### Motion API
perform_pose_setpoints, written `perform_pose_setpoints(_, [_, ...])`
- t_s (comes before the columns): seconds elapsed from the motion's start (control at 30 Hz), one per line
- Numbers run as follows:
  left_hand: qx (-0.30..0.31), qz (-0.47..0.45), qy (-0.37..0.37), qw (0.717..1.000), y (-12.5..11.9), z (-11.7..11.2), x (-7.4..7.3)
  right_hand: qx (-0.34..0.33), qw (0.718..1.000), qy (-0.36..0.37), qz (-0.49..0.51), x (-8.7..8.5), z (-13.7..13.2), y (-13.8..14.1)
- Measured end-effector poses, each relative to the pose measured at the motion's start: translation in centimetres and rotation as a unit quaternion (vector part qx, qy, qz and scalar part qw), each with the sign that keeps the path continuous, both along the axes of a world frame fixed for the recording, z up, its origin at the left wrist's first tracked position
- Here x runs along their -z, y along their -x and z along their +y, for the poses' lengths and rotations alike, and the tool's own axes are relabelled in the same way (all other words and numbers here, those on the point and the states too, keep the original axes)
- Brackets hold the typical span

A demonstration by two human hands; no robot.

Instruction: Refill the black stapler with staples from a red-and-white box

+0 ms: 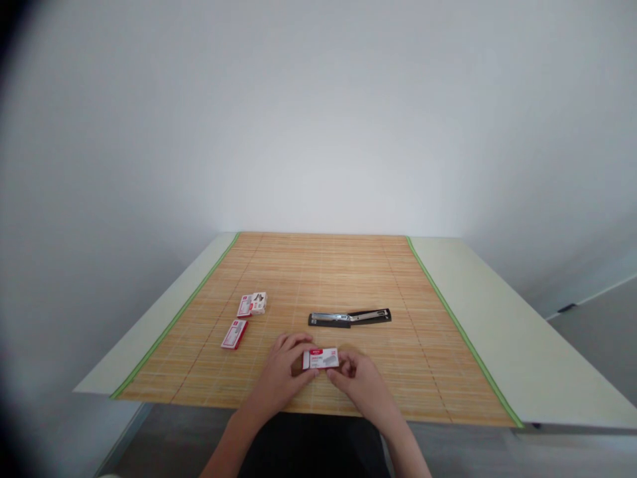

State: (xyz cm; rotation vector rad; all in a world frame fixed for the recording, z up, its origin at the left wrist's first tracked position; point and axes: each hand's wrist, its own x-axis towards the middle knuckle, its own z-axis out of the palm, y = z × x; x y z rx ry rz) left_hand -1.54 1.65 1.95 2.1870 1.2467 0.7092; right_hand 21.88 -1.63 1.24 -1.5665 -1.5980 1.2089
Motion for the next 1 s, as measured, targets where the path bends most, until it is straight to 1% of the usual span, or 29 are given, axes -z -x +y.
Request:
perform_pose_setpoints(0.07, [0.001,-0.002,0.003,1.000,-0.1,0.1,0.1,-0.005,1.000,0.000,-0.006,-0.4,0.4,-0.4])
perform_pose_setpoints(0.17, [0.006,-0.004,0.001,1.000,-0.1,0.3,0.2,0.024,0.996,-0.040,-0.077,-1.1,0.7,-1.2])
perform_pose_setpoints(0.2, [0.006,-0.007,0.000,1.000,0.0,0.3,0.2,0.017,0.993,-0.053,-0.101,-1.3,0.8,-1.3])
perform_pose_setpoints(0.3, [0.005,-0.025,0.003,1.000,0.5,0.4,0.4,-0.041,0.984,-0.071,-0.160,-2.0,0.8,-1.8])
perform_pose_setpoints(0.37, [0.000,-0.032,0.012,0.999,1.1,0.4,0.6,-0.055,0.978,-0.076,-0.187,-2.3,0.7,-2.3])
perform_pose_setpoints(0.53, [-0.007,-0.020,0.021,1.000,2.0,0.5,0.4,-0.052,0.974,-0.065,-0.209,-2.6,0.5,-4.4])
perform_pose_setpoints(0.63, [-0.008,-0.010,0.017,1.000,1.8,0.6,0.3,-0.049,0.975,-0.060,-0.208,-3.0,0.5,-4.7])
perform_pose_setpoints(0.73, [-0.011,-0.005,0.007,1.000,1.6,0.6,0.2,-0.045,0.975,-0.080,-0.202,-4.1,1.1,-3.6])
perform_pose_setpoints(0.83, [-0.007,-0.007,-0.003,1.000,1.5,0.6,0.2,-0.082,0.964,-0.114,-0.224,-5.5,2.1,-1.3])
perform_pose_setpoints(0.87, [-0.006,-0.010,-0.004,1.000,1.5,0.6,0.1,-0.103,0.955,-0.128,-0.246,-6.0,2.5,-0.4])
perform_pose_setpoints(0.93, [-0.004,-0.013,-0.006,1.000,1.6,0.6,0.0,-0.141,0.929,-0.153,-0.306,-6.6,3.3,1.2])
perform_pose_setpoints(1.0, [-0.004,-0.014,-0.005,1.000,1.6,0.5,-0.1,-0.168,0.903,-0.165,-0.360,-6.8,4.0,2.5])
